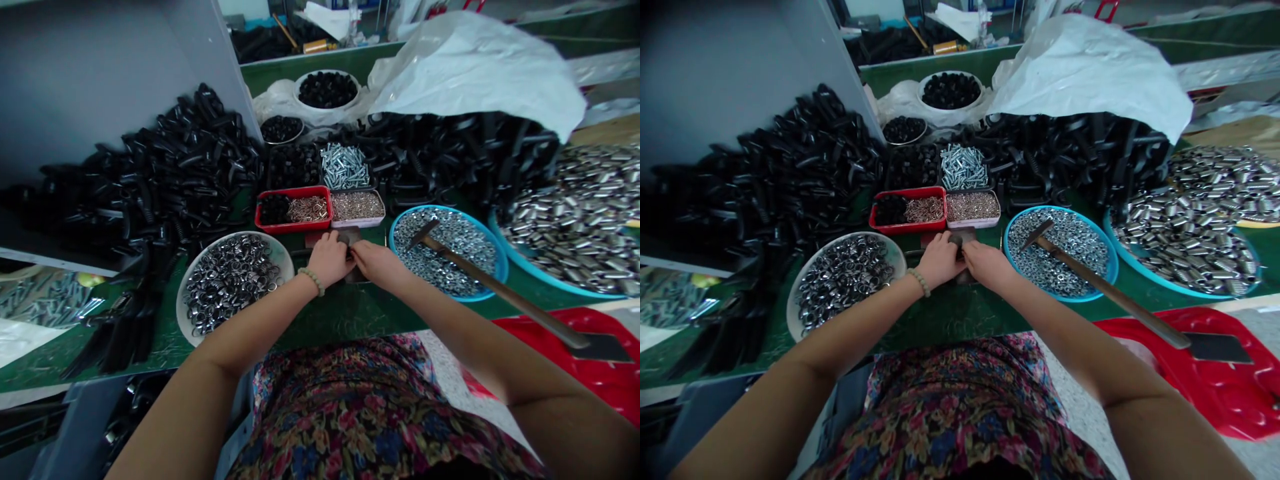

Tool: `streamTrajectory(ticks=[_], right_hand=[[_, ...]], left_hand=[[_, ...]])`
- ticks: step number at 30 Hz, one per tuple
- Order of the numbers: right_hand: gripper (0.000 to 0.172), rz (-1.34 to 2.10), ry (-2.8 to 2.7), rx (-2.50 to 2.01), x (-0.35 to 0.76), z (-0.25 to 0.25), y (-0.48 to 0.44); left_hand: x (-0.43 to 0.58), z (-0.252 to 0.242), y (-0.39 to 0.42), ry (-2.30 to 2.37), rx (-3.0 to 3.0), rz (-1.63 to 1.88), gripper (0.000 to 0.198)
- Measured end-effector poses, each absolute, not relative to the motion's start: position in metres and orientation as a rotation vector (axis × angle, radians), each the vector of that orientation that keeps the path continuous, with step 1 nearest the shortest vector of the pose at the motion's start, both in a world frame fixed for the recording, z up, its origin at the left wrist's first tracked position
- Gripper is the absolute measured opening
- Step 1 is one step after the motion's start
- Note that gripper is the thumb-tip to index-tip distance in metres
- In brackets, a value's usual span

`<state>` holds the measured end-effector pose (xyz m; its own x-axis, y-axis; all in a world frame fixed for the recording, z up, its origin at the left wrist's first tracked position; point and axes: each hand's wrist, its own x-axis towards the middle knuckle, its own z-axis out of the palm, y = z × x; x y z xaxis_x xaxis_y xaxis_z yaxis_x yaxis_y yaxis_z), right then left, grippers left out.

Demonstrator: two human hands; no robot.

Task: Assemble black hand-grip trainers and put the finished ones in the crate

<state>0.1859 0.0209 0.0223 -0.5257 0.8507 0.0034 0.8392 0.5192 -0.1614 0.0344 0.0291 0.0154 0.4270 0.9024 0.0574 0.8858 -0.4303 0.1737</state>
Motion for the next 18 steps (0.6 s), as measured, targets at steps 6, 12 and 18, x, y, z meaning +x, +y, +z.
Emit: streamTrajectory(ticks=[6, 12, 18], right_hand=[[0.019, 0.230, -2.629, -1.492, 0.188, 0.020, 0.015], [0.034, 0.445, -2.467, -1.397, 0.192, 0.016, 0.017], [0.045, 0.064, -2.211, -1.757, 0.269, 0.025, 0.014]], left_hand=[[0.037, 0.015, 0.031, 1.580, 2.564, 0.224, 0.032], [0.038, 0.016, 0.034, 1.557, 2.578, 0.238, 0.038], [0.040, 0.014, 0.034, 1.594, 2.558, 0.237, 0.036]])
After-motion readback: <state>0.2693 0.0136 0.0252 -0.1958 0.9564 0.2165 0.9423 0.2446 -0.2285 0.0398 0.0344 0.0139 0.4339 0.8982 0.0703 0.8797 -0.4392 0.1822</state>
